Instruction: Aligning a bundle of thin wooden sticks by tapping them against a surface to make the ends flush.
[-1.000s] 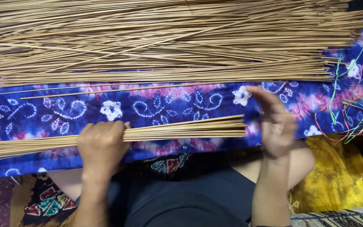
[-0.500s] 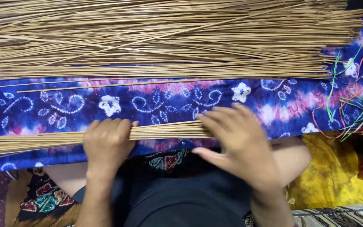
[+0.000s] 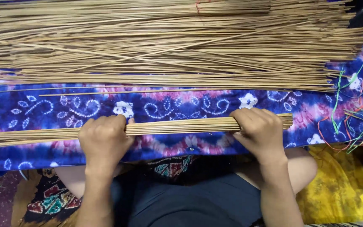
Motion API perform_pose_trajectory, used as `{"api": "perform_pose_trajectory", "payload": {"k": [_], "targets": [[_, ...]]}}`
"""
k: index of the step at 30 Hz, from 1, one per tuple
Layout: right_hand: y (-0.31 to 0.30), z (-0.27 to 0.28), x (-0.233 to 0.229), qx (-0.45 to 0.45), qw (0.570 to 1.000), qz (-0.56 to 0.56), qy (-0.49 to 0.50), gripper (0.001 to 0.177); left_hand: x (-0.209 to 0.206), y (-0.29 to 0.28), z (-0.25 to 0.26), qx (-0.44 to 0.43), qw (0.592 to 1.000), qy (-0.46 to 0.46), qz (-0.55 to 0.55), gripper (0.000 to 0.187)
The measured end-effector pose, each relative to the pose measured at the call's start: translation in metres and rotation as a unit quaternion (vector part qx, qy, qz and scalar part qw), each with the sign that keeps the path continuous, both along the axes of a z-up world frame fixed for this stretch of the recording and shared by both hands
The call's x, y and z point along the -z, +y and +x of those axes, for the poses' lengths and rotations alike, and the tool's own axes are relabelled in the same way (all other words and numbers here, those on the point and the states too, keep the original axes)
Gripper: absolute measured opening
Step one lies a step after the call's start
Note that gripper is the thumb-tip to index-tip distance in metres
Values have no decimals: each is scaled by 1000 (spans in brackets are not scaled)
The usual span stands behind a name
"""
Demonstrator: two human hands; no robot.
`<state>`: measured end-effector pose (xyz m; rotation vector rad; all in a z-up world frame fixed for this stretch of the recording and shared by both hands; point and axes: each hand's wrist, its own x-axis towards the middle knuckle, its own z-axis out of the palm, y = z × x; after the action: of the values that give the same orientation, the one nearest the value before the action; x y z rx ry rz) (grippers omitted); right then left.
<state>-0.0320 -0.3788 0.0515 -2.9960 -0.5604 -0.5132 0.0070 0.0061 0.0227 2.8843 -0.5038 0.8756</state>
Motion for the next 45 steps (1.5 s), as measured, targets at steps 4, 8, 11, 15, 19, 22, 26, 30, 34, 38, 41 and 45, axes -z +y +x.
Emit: {"api": "perform_pose_trajectory", "payload": {"k": [4, 8, 11, 15, 19, 22, 26, 30, 34, 38, 41, 45], "targets": [[22, 9, 48, 8, 1000, 12, -10, 47, 3, -40, -10, 10, 999, -32, -12, 32], [53, 8, 53, -39, 999, 38, 5, 39, 7, -67, -12, 52, 996, -55, -46, 32], [43, 9, 53, -34, 999, 33, -19, 39, 5, -51, -11, 64, 996, -39, -43, 35], [37, 10, 17, -30, 999, -13, -35, 45, 15, -14, -6, 27, 998, -22, -52, 48], [45, 8, 4, -36, 999, 25, -18, 48, 9, 13, -15, 9, 998, -51, -30, 49], [33, 10, -4, -20, 999, 39, 1, 54, 16, 50, -18, -34, 997, -62, -10, 43], [27, 3, -11, 69, 997, 0, -23, 17, 22, 66, -21, -154, 983, -73, 67, 54], [-13, 8, 52, 51, 996, -10, -71, 35, 23, 41, -15, -58, 996, -64, -3, 29], [36, 4, 25, 32, 993, -1, -117, 28, 11, -37, -6, 17, 997, -66, -48, 23], [43, -5, 19, 35, 991, -9, -128, 24, 16, -60, 0, 62, 992, -95, -54, 28], [36, -7, 27, 34, 995, 22, -87, 26, 27, -53, 5, 79, 990, -106, -48, 34], [14, -14, 14, 39, 998, 59, 0, 50, 33, -35, 6, 67, 993, -93, -42, 33]]}}
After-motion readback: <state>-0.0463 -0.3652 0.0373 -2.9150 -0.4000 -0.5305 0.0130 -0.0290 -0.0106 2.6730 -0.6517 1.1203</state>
